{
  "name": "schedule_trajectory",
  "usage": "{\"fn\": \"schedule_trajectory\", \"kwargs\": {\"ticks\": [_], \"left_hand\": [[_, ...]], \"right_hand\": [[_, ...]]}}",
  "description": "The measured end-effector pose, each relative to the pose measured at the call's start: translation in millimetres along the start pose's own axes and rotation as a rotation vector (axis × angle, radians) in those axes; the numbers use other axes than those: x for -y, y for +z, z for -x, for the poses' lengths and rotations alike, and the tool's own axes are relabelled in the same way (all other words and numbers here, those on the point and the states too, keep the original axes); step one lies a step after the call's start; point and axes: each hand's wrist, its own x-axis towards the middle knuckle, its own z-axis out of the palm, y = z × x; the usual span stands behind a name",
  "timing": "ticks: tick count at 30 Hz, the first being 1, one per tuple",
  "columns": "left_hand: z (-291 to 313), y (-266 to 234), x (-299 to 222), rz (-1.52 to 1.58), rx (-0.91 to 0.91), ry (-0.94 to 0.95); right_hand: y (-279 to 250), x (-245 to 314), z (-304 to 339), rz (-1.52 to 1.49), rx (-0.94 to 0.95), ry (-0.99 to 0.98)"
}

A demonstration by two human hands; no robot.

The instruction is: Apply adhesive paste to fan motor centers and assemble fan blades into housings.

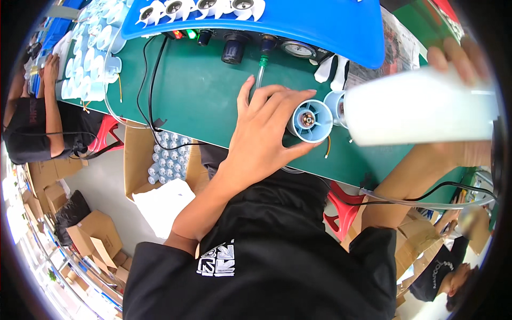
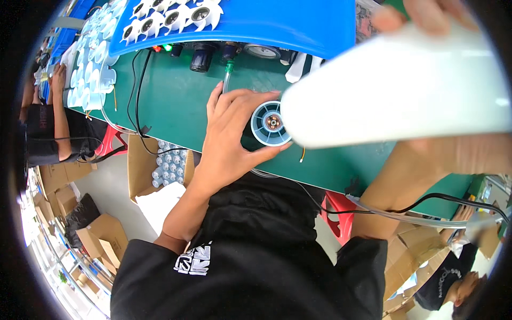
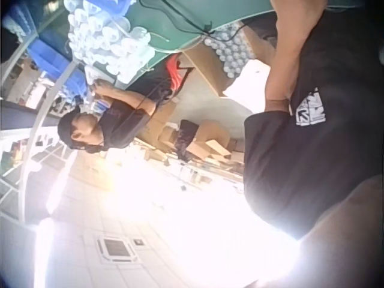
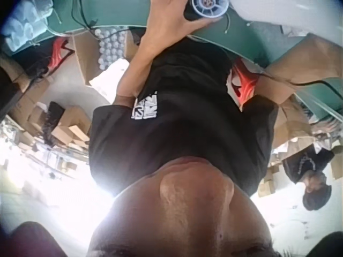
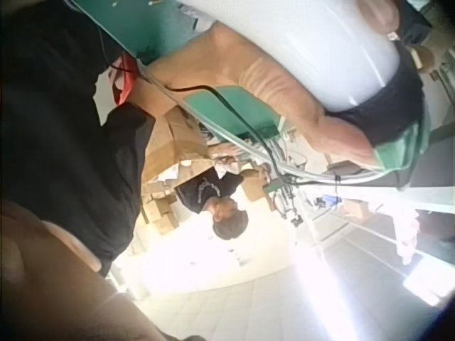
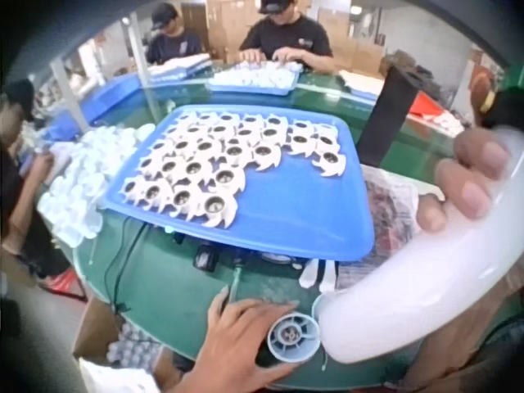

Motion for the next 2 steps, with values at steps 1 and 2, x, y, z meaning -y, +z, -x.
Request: {"fn": "schedule_trajectory", "kwargs": {"ticks": [1, 2], "left_hand": [[-1.4, -1.4, -1.1, -0.007, 0.02, 0.009], [-1.7, -6.1, -2.1, -0.017, 0.043, 0.012]], "right_hand": [[-2.1, -6.1, 2.8, -0.028, 0.043, 0.036], [-0.3, -16.3, 5.7, -0.063, 0.083, 0.071]]}}
